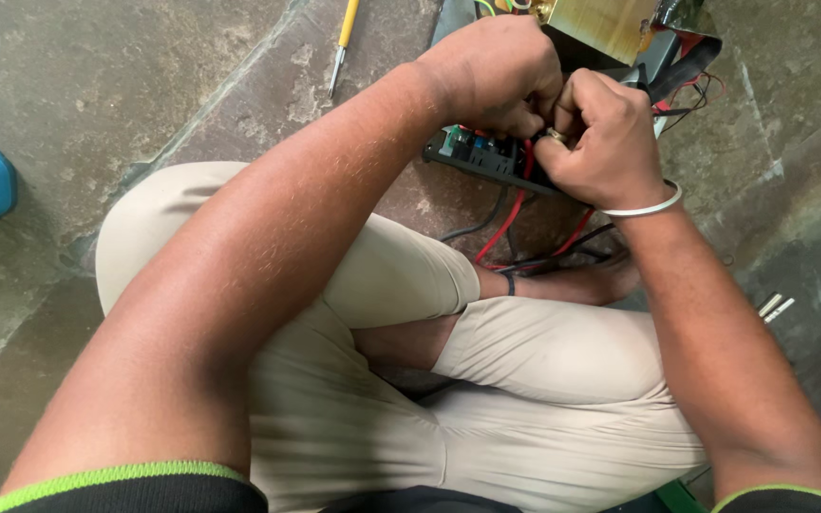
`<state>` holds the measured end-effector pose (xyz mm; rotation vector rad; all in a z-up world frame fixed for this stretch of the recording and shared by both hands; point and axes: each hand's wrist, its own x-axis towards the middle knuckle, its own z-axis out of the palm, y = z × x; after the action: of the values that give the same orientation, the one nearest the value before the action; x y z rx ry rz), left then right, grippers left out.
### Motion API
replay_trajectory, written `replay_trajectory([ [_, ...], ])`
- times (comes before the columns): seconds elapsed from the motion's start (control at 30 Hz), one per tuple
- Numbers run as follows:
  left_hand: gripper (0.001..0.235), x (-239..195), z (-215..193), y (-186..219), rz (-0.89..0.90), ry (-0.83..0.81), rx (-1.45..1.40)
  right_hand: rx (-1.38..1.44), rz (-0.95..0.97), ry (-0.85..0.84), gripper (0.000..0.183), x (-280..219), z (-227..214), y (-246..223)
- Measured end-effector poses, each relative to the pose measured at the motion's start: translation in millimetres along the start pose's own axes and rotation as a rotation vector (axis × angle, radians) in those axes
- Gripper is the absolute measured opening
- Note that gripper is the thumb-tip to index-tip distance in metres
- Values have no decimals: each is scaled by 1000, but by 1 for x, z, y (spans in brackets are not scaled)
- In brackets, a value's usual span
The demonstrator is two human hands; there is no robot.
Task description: The person sits on the floor and repairs an open electronic device, likely a power inverter. They use a screwdriver to tighten screws on the circuit board and a wrench to adjust connections on a terminal block. The person also handles and connects various wires within the device.
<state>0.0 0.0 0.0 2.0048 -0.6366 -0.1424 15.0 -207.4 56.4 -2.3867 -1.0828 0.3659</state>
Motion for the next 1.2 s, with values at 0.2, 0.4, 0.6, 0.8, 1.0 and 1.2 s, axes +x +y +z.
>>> replay_trajectory([
  [0.2,5,2,4,-8,81,19,9,-37,-27,3,25,-2,1,2],
  [0.4,5,3,2,-8,62,-4,59,-2,-20,3,24,-4,-2,2],
  [0.6,12,3,10,-16,172,91,163,108,10,-21,18,-11,-6,7],
  [0.8,10,3,11,-13,130,95,223,17,-99,5,21,-7,-3,11],
  [1.0,6,0,9,-8,-30,-1,48,-10,-40,51,25,-5,2,10],
  [1.2,8,2,10,-13,202,190,231,16,5,43,23,-3,2,2],
])
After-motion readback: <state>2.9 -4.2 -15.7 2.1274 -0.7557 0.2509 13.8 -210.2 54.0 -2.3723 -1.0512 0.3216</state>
